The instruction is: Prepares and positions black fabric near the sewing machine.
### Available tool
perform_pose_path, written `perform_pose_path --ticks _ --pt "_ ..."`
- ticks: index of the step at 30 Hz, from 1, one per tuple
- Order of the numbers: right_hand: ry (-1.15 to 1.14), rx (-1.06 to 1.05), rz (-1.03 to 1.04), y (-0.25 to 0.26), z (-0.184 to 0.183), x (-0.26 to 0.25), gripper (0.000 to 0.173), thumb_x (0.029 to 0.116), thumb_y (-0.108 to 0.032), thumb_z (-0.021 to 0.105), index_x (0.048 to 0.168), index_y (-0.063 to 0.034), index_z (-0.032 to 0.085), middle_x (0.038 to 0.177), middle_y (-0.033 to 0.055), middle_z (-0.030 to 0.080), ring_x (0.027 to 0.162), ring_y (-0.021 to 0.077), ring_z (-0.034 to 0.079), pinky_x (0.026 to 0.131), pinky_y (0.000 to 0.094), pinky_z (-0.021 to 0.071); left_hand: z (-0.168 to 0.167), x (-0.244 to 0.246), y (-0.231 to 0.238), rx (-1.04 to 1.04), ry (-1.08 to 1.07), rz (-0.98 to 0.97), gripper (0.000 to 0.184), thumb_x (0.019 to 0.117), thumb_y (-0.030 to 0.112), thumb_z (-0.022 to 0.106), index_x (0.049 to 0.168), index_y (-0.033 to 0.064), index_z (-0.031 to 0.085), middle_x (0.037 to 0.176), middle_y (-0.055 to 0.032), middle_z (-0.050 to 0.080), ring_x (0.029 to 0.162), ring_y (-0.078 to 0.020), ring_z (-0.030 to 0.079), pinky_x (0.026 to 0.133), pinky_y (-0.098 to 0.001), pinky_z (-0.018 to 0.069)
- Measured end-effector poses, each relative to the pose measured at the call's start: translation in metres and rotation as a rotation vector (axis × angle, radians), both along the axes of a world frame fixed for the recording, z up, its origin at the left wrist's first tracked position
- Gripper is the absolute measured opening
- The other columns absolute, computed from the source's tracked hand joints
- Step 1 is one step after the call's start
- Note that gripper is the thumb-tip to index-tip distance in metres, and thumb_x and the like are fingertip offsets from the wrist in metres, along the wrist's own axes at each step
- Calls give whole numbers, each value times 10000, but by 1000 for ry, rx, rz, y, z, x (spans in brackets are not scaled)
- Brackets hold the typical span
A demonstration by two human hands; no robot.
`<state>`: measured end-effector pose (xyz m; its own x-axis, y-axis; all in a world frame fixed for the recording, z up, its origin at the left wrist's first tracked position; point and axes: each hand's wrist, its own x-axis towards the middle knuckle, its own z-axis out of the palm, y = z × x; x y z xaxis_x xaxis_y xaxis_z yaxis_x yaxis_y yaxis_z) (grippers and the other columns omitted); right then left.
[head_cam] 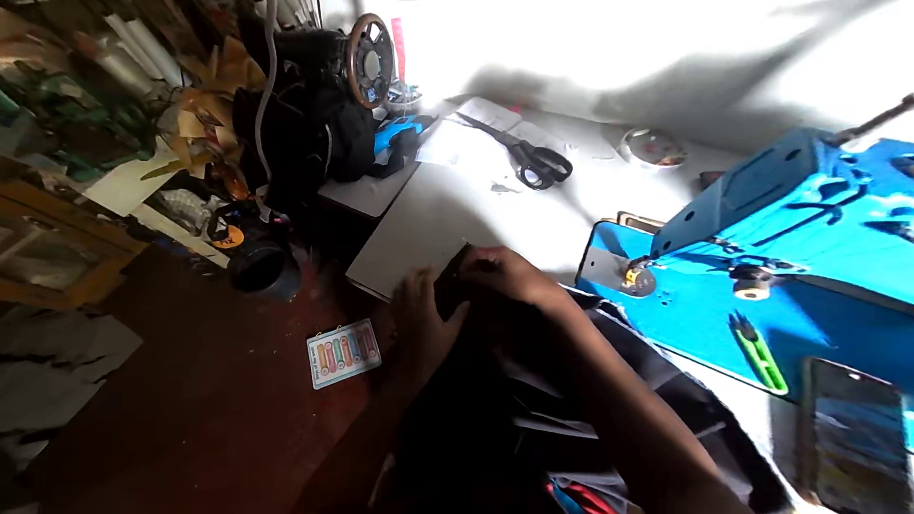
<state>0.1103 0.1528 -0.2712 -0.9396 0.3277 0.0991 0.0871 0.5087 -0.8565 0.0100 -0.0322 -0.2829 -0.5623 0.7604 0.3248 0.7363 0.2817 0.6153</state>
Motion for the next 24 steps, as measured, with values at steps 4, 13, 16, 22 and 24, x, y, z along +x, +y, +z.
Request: perform_pose_path --ticks 4,13,16,22,24 --pt "102 -53 0 -2 -7 4 74 900 -25 723 973 -39 726 948 38 718 870 78 668 834 295 564 6 -28 5 -86 -68 -153 442 839 399 823 1170 112 765 1487 -203 514 1417 -457 395 1110 -654 344" --pt "206 -176 -18 0 -10 11 86 877 1 738 942 -54 731 905 -10 724 841 35 663 808 244 565 35 -47 3 -400 -195 -411 436 971 400 690 1207 33 695 1043 -182 732 1007 -330 708 917 -563 545" --pt "219 -193 -26 1 -10 11 85 881 -4 734 951 -53 734 906 -8 727 849 37 667 818 248 566 38 -59 0 -467 -223 -445 411 974 396 690 1160 31 715 1034 -172 727 999 -306 699 920 -544 541" --pt "286 -269 -26 4 -12 14 103 886 13 713 964 -54 718 866 -26 708 790 25 646 760 224 559 40 -55 -4 -299 -397 -543 344 937 265 740 1114 -29 716 1117 -137 707 1003 -170 681 921 -367 561" --pt "300 -315 -40 5 -12 15 111 881 17 712 954 -67 716 847 -41 700 766 18 637 734 212 554 44 -50 -2 -289 -488 -508 362 931 259 747 1152 -17 669 1040 -117 714 948 -134 686 891 -335 569"
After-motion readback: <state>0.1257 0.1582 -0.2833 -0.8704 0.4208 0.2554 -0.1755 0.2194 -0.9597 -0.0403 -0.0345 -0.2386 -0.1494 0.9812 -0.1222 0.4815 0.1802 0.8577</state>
